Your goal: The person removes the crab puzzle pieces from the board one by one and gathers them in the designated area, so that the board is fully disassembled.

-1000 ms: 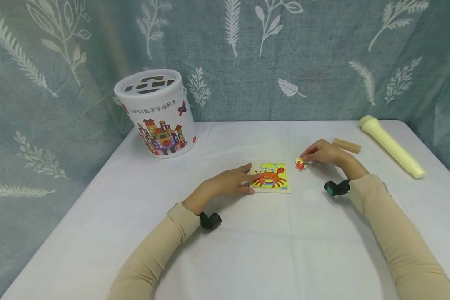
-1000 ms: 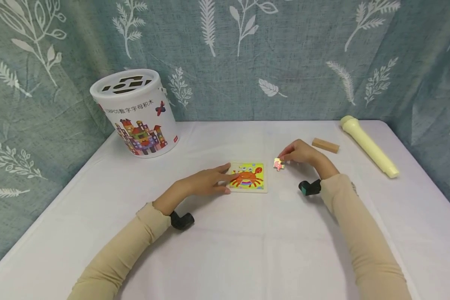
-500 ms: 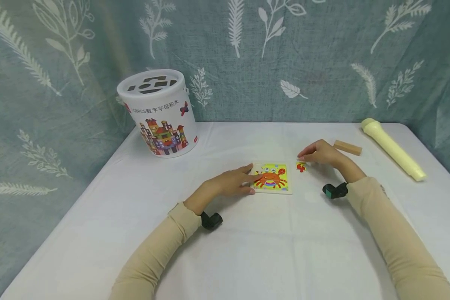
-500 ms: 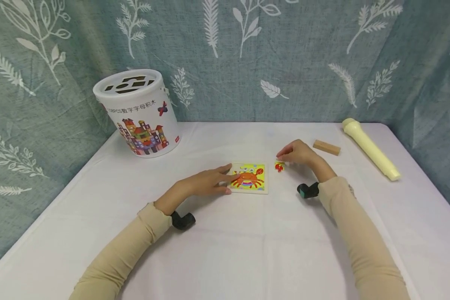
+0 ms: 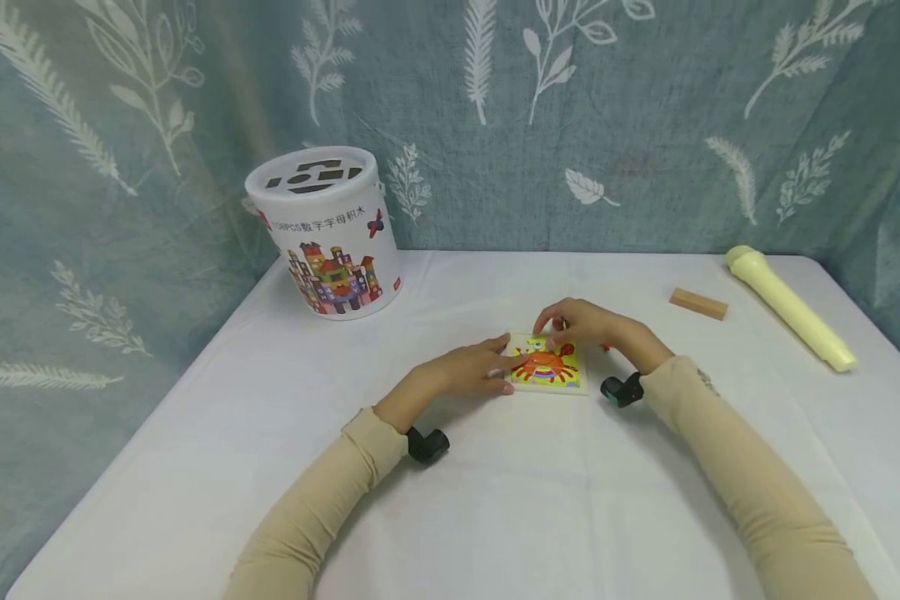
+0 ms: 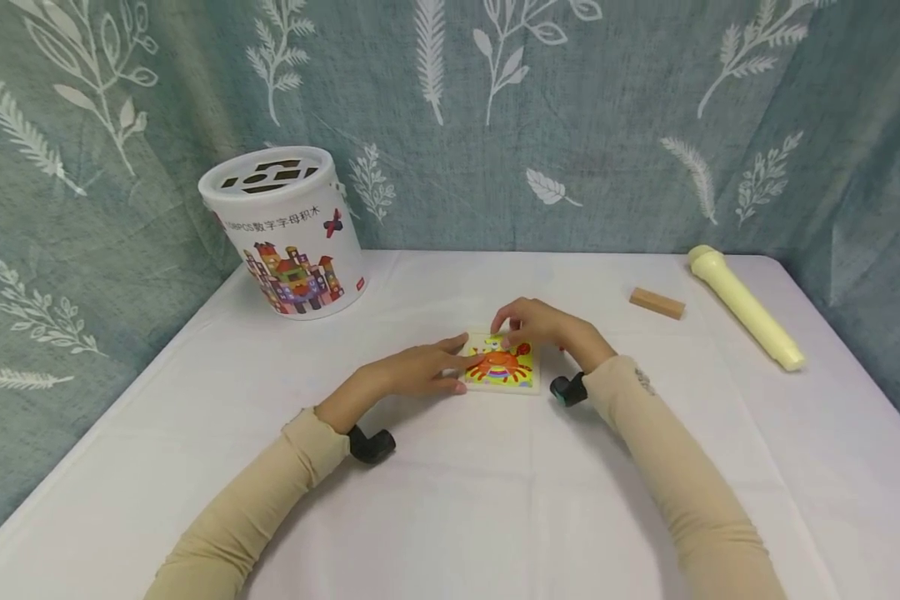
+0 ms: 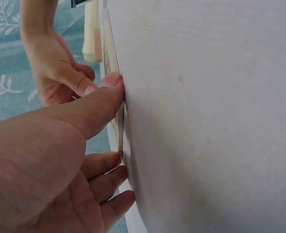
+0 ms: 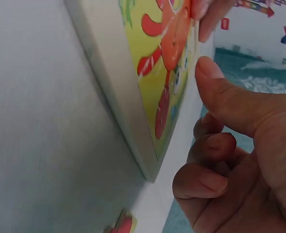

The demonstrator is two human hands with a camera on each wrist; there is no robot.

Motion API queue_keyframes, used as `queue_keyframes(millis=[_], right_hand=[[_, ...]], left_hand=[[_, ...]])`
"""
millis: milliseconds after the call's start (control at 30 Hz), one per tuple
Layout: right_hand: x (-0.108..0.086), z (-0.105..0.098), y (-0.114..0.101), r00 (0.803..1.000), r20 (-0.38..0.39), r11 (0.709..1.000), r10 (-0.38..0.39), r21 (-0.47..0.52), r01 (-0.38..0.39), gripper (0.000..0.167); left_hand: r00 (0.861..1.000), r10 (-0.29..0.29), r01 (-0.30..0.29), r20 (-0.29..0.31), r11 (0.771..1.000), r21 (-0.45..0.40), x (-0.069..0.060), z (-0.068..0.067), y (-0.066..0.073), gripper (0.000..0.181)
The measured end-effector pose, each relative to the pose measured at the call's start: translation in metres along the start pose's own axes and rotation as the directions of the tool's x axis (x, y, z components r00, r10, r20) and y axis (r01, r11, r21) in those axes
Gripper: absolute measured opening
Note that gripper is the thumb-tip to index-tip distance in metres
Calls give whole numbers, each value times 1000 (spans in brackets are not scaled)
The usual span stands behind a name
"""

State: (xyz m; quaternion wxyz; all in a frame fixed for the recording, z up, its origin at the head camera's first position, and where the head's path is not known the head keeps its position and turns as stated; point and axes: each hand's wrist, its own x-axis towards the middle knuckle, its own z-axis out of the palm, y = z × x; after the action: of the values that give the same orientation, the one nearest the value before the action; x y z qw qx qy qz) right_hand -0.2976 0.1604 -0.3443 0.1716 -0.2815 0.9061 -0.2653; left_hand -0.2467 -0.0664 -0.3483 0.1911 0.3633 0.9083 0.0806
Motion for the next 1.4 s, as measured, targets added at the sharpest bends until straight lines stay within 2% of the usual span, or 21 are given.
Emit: queue_keyframes(millis=[267,567,833,1000,1100,1200,1300,1400], right_hand=[[5,5,-7,995,80,998,50,-36,-48,27],[6,6,-12,996,76,998,36,-62,-31,25],[5,7,-11,1000,16,996,21,-82,-20,26],[5,7,-8,1000,-6,999,-12,-46,11,29],[4,7,-2,998,-61,1000,-14,-21,13,29],[2,7,2,993,-122,1000,1,8,0,19],[1,4,6,983,-183,999,-5,35,11,11],[1,0,8,970,-243,997,6,80,14,12]], left_hand=[[1000,-4,4,-5,1000,12,2,2,-3,56],[1000,-10,11,-16,1000,10,1,4,-3,56],[1000,-10,11,-25,1000,24,0,3,-2,55],[1000,-12,12,-16,1000,27,1,3,-2,56],[1000,-9,9,-13,999,37,1,4,-1,56],[1000,-7,7,-16,999,37,1,4,-1,55],[1000,-9,9,-13,999,42,1,3,-1,56],[1000,-14,15,-14,999,44,1,1,-2,56]])
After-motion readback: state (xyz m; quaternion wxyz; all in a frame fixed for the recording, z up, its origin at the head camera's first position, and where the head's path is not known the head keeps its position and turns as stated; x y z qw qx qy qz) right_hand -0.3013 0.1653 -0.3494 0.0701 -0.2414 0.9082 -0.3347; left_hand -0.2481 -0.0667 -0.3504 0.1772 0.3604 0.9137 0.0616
